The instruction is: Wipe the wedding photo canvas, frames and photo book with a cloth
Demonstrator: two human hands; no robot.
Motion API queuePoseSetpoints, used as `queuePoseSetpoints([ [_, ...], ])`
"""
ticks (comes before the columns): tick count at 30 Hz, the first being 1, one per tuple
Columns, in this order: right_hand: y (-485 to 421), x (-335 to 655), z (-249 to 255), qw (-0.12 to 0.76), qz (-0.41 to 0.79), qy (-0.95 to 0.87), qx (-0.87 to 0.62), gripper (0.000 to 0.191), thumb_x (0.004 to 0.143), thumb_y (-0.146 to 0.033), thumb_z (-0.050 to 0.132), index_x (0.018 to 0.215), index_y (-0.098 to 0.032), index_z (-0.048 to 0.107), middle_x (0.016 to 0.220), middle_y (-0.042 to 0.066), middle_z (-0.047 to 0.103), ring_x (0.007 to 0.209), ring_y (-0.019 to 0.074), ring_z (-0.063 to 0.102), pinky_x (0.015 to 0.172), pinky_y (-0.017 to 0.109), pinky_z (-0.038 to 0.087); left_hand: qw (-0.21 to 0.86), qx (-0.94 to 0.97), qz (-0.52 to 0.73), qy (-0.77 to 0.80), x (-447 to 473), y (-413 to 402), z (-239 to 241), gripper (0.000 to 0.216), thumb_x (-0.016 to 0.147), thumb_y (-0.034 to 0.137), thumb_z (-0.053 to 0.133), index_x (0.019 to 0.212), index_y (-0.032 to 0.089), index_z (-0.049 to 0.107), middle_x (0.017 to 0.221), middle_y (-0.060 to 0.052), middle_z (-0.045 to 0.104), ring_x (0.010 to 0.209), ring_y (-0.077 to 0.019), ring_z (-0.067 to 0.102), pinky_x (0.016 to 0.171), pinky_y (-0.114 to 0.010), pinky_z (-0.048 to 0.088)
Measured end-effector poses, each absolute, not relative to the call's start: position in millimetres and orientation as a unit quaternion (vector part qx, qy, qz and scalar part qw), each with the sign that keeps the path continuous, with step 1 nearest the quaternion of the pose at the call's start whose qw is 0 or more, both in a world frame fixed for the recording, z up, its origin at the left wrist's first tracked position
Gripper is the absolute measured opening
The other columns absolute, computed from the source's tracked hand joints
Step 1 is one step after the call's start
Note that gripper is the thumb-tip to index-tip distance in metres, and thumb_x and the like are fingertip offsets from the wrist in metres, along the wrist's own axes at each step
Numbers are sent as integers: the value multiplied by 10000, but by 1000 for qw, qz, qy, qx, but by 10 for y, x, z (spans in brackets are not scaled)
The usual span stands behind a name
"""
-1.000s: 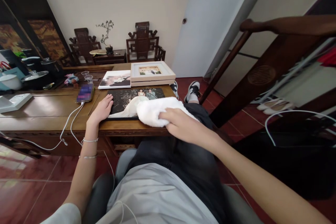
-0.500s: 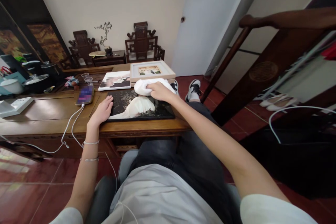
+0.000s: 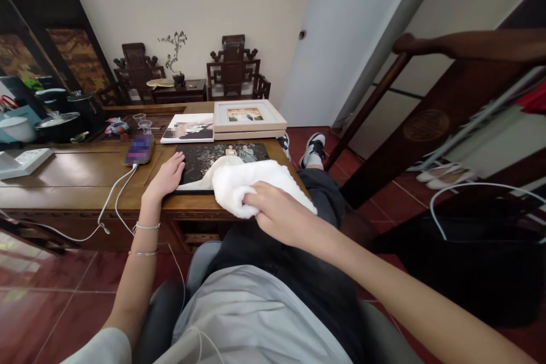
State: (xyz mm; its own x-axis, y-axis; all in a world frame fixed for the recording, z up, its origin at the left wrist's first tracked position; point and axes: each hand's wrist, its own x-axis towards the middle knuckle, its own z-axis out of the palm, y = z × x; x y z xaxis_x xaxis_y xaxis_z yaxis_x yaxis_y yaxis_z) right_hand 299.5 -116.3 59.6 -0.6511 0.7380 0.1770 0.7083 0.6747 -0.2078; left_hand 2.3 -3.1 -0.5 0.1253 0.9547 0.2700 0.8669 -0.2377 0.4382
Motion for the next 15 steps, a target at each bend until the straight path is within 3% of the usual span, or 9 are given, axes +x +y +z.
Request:
queuePoseSetpoints([
  [8, -165, 2643, 549, 143, 36, -887, -438, 386, 690, -9, 416, 924, -117, 704, 989, 139, 722, 939, 259, 612, 798, 290, 387, 82, 750, 256, 604, 1, -9, -12, 471, 997, 260, 327, 1391, 92, 524, 1553, -160, 414, 1476, -233, 339, 1203, -441, 300],
  [15, 458, 2447, 548, 168, 24, -861, -479, 459, 738, 4, 406, 1064, -81, 718, 1160, 164, 716, 1021, 277, 624, 811, 290, 392, 79, 755, 257, 599, -5, 2, -10, 472, 995, 268, 337, 1383, 81, 533, 1539, -161, 435, 1473, -235, 347, 1212, -424, 287],
])
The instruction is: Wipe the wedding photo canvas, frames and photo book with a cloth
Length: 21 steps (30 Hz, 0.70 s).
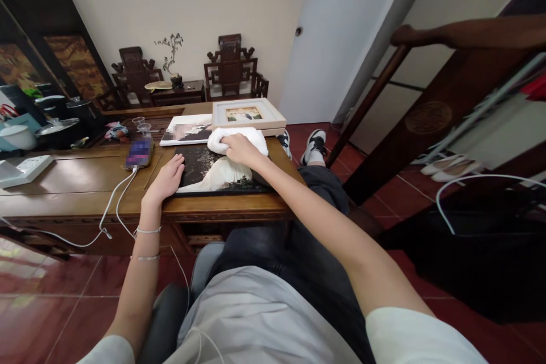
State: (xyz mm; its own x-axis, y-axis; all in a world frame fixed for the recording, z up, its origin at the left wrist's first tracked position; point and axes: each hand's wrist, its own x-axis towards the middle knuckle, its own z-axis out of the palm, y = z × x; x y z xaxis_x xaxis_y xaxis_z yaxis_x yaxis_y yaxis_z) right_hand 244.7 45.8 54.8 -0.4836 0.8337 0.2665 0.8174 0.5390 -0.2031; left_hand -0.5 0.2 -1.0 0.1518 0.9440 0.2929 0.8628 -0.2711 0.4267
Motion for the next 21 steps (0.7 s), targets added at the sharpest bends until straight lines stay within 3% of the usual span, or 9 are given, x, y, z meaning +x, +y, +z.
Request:
queuePoseSetpoints([
  [3, 295, 2444, 533, 155, 22, -866, -475, 453, 717, 14, 407, 1032, -86, 716, 1103, 166, 724, 979, 275, 626, 807, 300, 398, 81, 752, 263, 599, -6, 1, -21, 458, 997, 272, 337, 1380, 128, 541, 1540, -141, 441, 1474, -231, 346, 1206, -451, 293],
  [9, -681, 2600, 455, 156, 21, -890, -429, 376, 696, 9, 403, 897, -138, 685, 893, 134, 665, 876, 258, 584, 798, 319, 425, 86, 747, 259, 607, 26, -33, -30, 471, 1000, 265, 309, 1387, 103, 525, 1563, -153, 402, 1483, -237, 324, 1205, -472, 287],
  [13, -1188, 2705, 463, 159, 53, -919, -357, 356, 660, 4, 408, 849, -168, 656, 966, 127, 646, 982, 260, 561, 859, 331, 435, 83, 747, 262, 605, 29, -40, -36, 472, 1002, 275, 301, 1384, 112, 525, 1566, -153, 398, 1484, -238, 322, 1200, -481, 292],
  [21, -746, 2510, 552, 113, 34, -896, -427, 373, 737, -32, 418, 955, -159, 693, 903, 120, 627, 866, 242, 569, 764, 301, 410, 85, 752, 256, 601, 10, -32, -17, 459, 999, 277, 322, 1397, 144, 510, 1567, -142, 399, 1495, -234, 297, 1203, -477, 279],
])
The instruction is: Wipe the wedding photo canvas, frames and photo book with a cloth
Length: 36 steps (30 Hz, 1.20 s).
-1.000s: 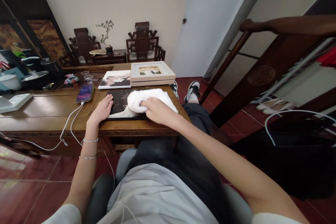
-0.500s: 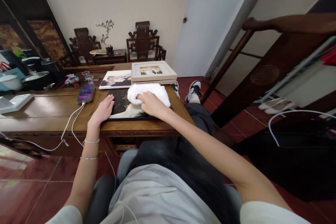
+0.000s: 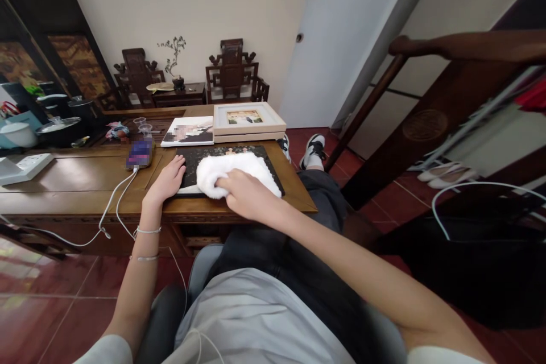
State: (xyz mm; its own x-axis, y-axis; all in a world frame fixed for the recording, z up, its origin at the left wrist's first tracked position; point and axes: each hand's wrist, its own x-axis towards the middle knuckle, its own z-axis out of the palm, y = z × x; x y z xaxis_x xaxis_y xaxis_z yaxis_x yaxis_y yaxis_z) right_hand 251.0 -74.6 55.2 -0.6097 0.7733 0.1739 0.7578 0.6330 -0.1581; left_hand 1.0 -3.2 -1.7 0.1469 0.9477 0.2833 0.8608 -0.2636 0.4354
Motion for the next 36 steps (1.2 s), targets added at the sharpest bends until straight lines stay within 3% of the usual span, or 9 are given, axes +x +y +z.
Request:
queuePoseSetpoints([
  [11, 475, 2202, 640, 147, 25, -859, -490, 426, 765, -29, 439, 1070, -121, 721, 1124, 157, 719, 976, 263, 633, 751, 277, 387, 112, 747, 253, 605, 9, -50, 19, 488, 995, 296, 359, 1462, 173, 430, 1614, -133, 301, 1518, -249, 231, 1201, -506, 269],
  [18, -25, 2227, 622, 124, 18, -881, -456, 384, 733, -2, 428, 957, -121, 715, 963, 153, 718, 889, 251, 616, 736, 282, 376, 102, 746, 233, 615, 44, -73, 33, 491, 995, 260, 328, 1451, 114, 437, 1608, -164, 304, 1517, -247, 237, 1196, -509, 278],
  [27, -1174, 2386, 656, 83, 61, -926, -363, 340, 686, -15, 441, 881, -182, 664, 891, 104, 640, 895, 241, 561, 741, 292, 390, 97, 748, 244, 609, 25, -54, -5, 484, 993, 269, 318, 1434, 134, 465, 1596, -152, 341, 1506, -245, 268, 1199, -508, 275],
  [36, -337, 2105, 699, 96, 25, -895, -434, 356, 759, -31, 443, 969, -152, 704, 999, 146, 717, 919, 255, 628, 721, 288, 382, 96, 743, 257, 610, 24, -35, -36, 487, 985, 252, 312, 1429, 134, 474, 1587, -153, 358, 1501, -253, 281, 1191, -527, 289],
])
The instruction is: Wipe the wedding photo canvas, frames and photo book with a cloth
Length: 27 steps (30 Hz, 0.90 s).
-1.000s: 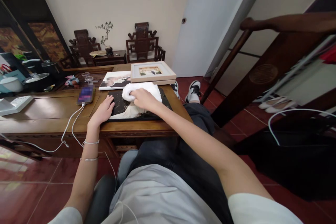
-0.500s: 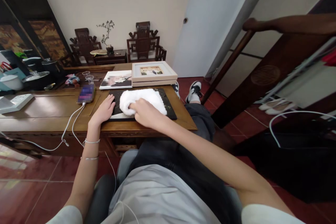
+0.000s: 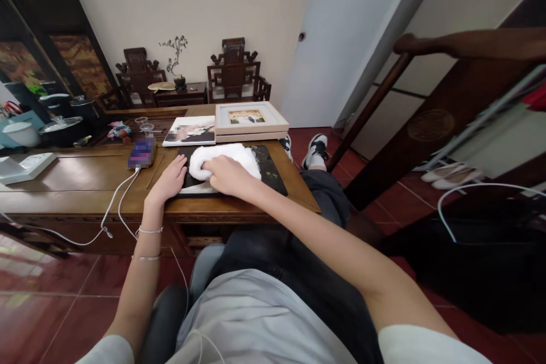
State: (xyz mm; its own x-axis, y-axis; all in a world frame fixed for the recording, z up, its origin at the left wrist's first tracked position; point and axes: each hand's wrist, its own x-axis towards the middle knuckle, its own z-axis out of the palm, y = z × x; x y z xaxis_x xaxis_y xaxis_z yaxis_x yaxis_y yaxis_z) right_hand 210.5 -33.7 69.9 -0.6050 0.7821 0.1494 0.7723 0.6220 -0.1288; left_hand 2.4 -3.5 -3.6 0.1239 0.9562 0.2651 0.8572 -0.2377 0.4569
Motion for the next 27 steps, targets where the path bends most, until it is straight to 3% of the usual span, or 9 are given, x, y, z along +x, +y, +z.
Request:
queuePoseSetpoints([
  [10, 450, 1817, 680, 126, 7, -886, -446, 400, 774, -21, 444, 1053, -102, 719, 1100, 169, 725, 987, 256, 640, 759, 278, 398, 97, 746, 258, 607, 25, -41, -29, 481, 978, 220, 325, 1431, 161, 476, 1589, -137, 363, 1502, -249, 280, 1190, -524, 299],
  [14, 99, 1824, 641, 119, -3, -885, -450, 395, 772, -12, 431, 1035, -94, 713, 1035, 193, 725, 949, 273, 639, 740, 298, 392, 98, 747, 262, 604, 14, -30, -52, 480, 976, 224, 332, 1431, 176, 478, 1584, -128, 374, 1501, -242, 284, 1193, -517, 294],
  [21, -959, 2204, 633, 84, 27, -915, -393, 338, 721, -3, 436, 904, -151, 678, 926, 137, 660, 903, 252, 576, 751, 305, 394, 97, 747, 258, 604, 10, -16, -64, 493, 981, 239, 307, 1430, 123, 473, 1585, -155, 363, 1500, -246, 283, 1211, -495, 264],
  [27, -1144, 2605, 564, 122, 87, -915, -373, 292, 653, -2, 421, 765, -194, 611, 866, 90, 596, 866, 231, 549, 754, 305, 395, 93, 744, 259, 609, 24, -47, -40, 487, 982, 230, 306, 1430, 132, 471, 1590, -157, 351, 1501, -249, 282, 1199, -522, 275],
])
